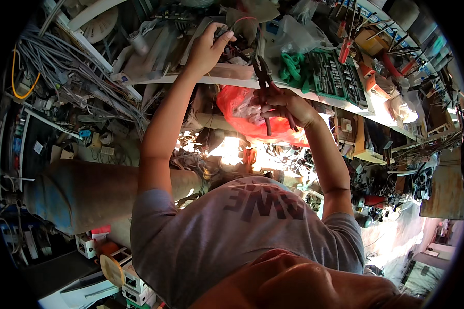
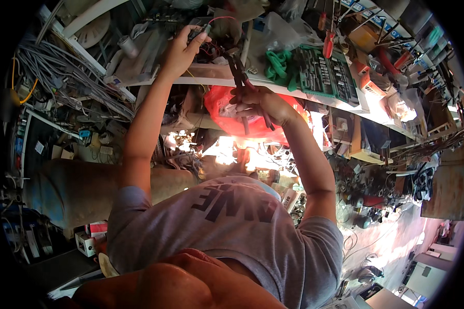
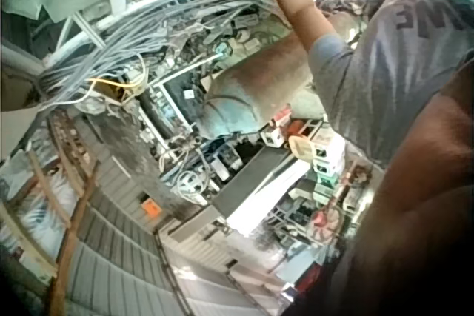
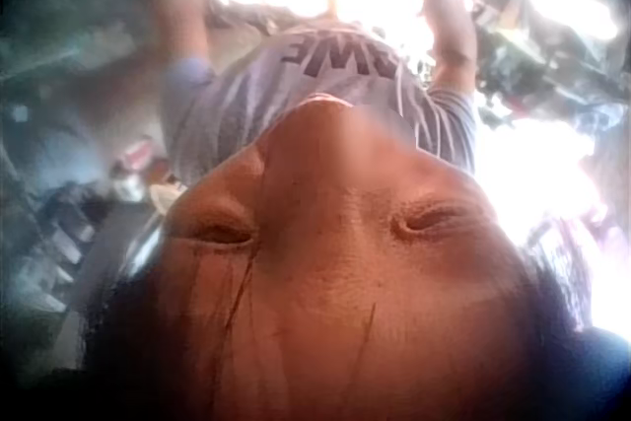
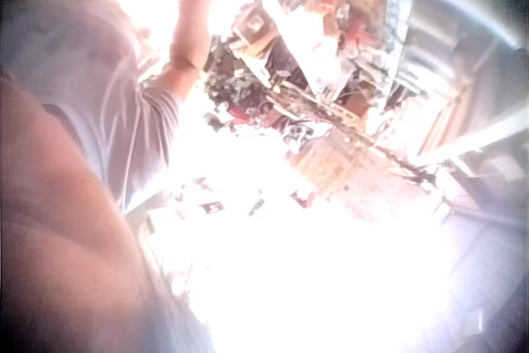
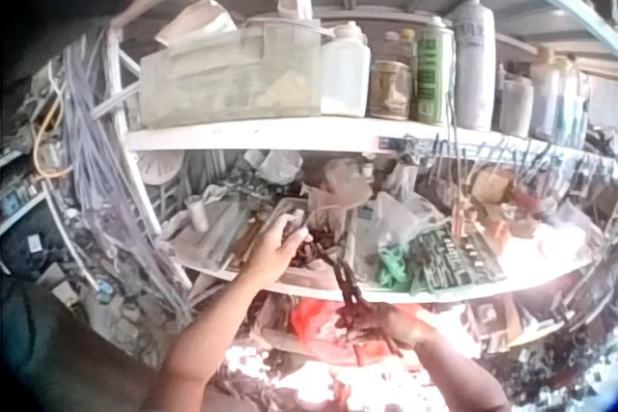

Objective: The person strips insulation from wires using pliers and manipulates various electronic components on a workbench. They carry a tray of small parts across a workshop before returning to the assembly area.

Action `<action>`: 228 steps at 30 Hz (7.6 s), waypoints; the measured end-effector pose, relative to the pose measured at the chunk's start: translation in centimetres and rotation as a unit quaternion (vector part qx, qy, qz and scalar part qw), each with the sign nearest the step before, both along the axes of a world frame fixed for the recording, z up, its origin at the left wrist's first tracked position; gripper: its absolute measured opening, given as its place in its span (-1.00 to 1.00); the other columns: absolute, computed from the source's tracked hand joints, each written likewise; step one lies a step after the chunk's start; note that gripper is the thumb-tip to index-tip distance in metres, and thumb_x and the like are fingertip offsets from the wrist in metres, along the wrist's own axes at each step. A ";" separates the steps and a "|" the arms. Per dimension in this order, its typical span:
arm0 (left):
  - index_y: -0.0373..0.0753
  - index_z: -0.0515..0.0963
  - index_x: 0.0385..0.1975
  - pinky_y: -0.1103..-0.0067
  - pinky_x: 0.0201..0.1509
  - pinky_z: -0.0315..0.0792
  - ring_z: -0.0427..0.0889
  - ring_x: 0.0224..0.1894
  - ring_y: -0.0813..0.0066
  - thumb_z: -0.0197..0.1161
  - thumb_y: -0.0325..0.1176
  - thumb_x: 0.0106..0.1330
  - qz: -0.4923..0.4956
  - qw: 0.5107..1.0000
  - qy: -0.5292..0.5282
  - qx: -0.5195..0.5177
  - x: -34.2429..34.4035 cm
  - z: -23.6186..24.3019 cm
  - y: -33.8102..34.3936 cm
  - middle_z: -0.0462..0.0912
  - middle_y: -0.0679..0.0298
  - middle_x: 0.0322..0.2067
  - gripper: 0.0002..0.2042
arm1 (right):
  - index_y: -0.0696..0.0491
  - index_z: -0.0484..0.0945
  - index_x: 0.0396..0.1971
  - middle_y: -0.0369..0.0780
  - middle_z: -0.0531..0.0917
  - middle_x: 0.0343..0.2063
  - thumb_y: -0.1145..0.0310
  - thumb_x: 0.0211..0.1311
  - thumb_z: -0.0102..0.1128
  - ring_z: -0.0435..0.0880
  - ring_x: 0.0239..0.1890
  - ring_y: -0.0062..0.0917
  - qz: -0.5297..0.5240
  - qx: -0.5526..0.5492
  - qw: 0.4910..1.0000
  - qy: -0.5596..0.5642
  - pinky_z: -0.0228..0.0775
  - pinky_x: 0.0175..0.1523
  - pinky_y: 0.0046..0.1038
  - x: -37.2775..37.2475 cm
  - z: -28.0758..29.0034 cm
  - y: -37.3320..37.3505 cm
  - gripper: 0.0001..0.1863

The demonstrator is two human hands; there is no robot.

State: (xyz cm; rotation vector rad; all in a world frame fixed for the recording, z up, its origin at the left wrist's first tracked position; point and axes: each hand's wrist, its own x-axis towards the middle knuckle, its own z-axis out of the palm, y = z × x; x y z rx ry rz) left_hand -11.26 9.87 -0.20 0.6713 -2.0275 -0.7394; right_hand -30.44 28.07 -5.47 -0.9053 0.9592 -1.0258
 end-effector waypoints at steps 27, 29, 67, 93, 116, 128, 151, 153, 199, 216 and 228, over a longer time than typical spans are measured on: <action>-0.32 0.50 -0.17 0.30 -0.25 0.47 0.60 -0.27 0.00 0.18 -0.32 0.29 -0.080 0.984 -0.096 -0.128 2.2 -0.2 9.6 0.62 0.04 -0.33 -0.78 | 0.22 0.45 -0.02 0.00 0.59 -0.19 0.25 0.33 -0.08 0.54 -0.06 -0.09 0.017 -0.117 0.821 0.558 0.34 0.03 -0.19 0.7 6.7 5.4 -0.62; -0.32 0.50 -0.17 0.29 -0.25 0.48 0.59 -0.28 0.00 0.17 -0.29 0.30 -0.084 0.982 -0.119 -0.120 2.4 -0.2 9.7 0.63 0.05 -0.33 -0.76 | 0.19 0.46 -0.04 0.00 0.58 -0.21 0.26 0.33 -0.09 0.53 -0.10 -0.07 0.017 -0.127 0.807 0.577 0.34 0.01 -0.19 0.9 7.6 5.9 -0.64; -0.29 0.38 -0.57 0.37 -0.62 0.41 0.56 -0.65 0.24 0.18 -0.35 0.08 -0.447 0.835 -0.220 -0.232 3.3 6.0 18.8 0.46 0.19 -0.71 -0.84 | 0.17 0.35 -0.16 -0.24 0.39 -0.69 0.38 0.00 0.32 0.43 -0.67 -0.37 0.215 -0.076 0.864 0.450 0.23 -0.52 -0.36 -1.0 13.9 19.6 -0.57; -0.19 0.47 -0.13 0.42 -0.33 0.41 0.60 -0.44 0.24 0.10 -0.14 0.36 -0.103 0.949 -0.296 -0.042 4.8 5.1 8.2 0.61 0.13 -0.48 -0.74 | 0.02 0.38 -0.24 -0.45 0.29 -0.57 0.36 0.42 -0.05 0.17 -0.65 -0.83 -0.172 -0.008 0.933 0.316 -0.04 -0.61 -0.68 -9.4 9.1 18.2 -0.93; -0.29 0.29 0.24 0.28 -0.11 0.50 0.60 -0.12 0.17 0.44 0.25 -0.11 0.333 0.924 0.070 0.175 23.8 -3.2 -21.0 0.54 0.05 -0.07 -0.03 | 0.26 0.24 0.21 -0.05 0.43 0.17 0.45 0.11 -0.01 0.42 0.19 -0.35 0.016 0.098 0.981 -0.168 0.23 0.24 -0.15 1.3 1.9 -13.8 -0.41; -0.26 0.66 -0.32 0.29 -0.24 0.49 0.68 -0.30 0.19 0.36 0.36 -0.18 0.281 0.924 -0.256 0.049 22.7 -2.1 -27.2 0.68 0.10 -0.38 -0.29 | 0.28 0.38 0.08 -0.34 0.46 -0.42 0.50 0.12 0.02 0.29 -0.51 -0.68 -0.045 0.047 0.972 -0.225 0.09 -0.50 -0.65 0.5 -2.0 -14.7 -0.53; -0.30 0.50 -0.06 0.13 -0.35 0.47 0.61 -0.31 -0.04 0.04 0.29 0.24 0.541 0.830 -0.134 -0.034 27.9 -10.8 -17.0 0.62 -0.01 -0.30 -0.33 | 0.31 0.35 0.09 -0.36 0.38 -0.45 0.53 0.12 -0.05 0.20 -0.55 -0.70 -0.090 0.055 0.974 -0.202 0.03 -0.50 -0.66 0.9 -3.0 -15.2 -0.52; -0.29 0.51 -0.13 0.28 -0.48 0.34 0.52 -0.50 0.17 0.05 0.40 0.15 0.501 0.852 -0.135 0.068 28.6 -13.9 -17.4 0.55 0.19 -0.51 -0.27 | 0.31 0.35 0.10 -0.37 0.38 -0.45 0.52 0.12 -0.05 0.20 -0.55 -0.70 -0.075 0.042 0.976 -0.198 0.03 -0.50 -0.66 0.8 -3.2 -15.3 -0.52; -0.27 0.57 -0.56 0.37 -0.36 0.41 0.60 -0.47 0.22 0.11 0.47 0.02 0.315 0.892 -0.183 0.268 17.3 -16.4 -10.8 0.61 0.16 -0.55 -0.27 | 0.31 0.36 0.06 -0.33 0.40 -0.39 0.55 0.12 -0.06 0.23 -0.52 -0.70 -0.023 0.057 0.976 -0.210 0.06 -0.48 -0.65 0.0 -3.2 -15.6 -0.56; 0.02 0.51 0.00 0.34 -0.13 0.51 0.64 -0.13 0.24 0.35 -0.27 0.02 0.324 0.858 -0.398 -0.027 18.2 -10.6 -14.0 0.65 0.29 -0.16 -0.54 | 0.31 0.38 0.04 -0.30 0.41 -0.40 0.55 0.13 -0.08 0.26 -0.53 -0.68 -0.025 0.057 0.979 -0.193 0.08 -0.48 -0.63 -0.2 -3.6 -15.7 -0.58; -0.04 0.61 -0.32 0.28 -0.36 0.46 0.64 -0.37 0.19 0.28 -0.09 0.19 0.374 0.864 -0.312 -0.129 18.6 -8.4 -16.4 0.66 0.26 -0.45 -0.79 | 0.29 0.38 0.05 -0.32 0.42 -0.39 0.55 0.13 -0.07 0.25 -0.53 -0.70 -0.039 0.051 0.981 -0.184 0.05 -0.48 -0.64 -0.2 -3.6 -15.6 -0.57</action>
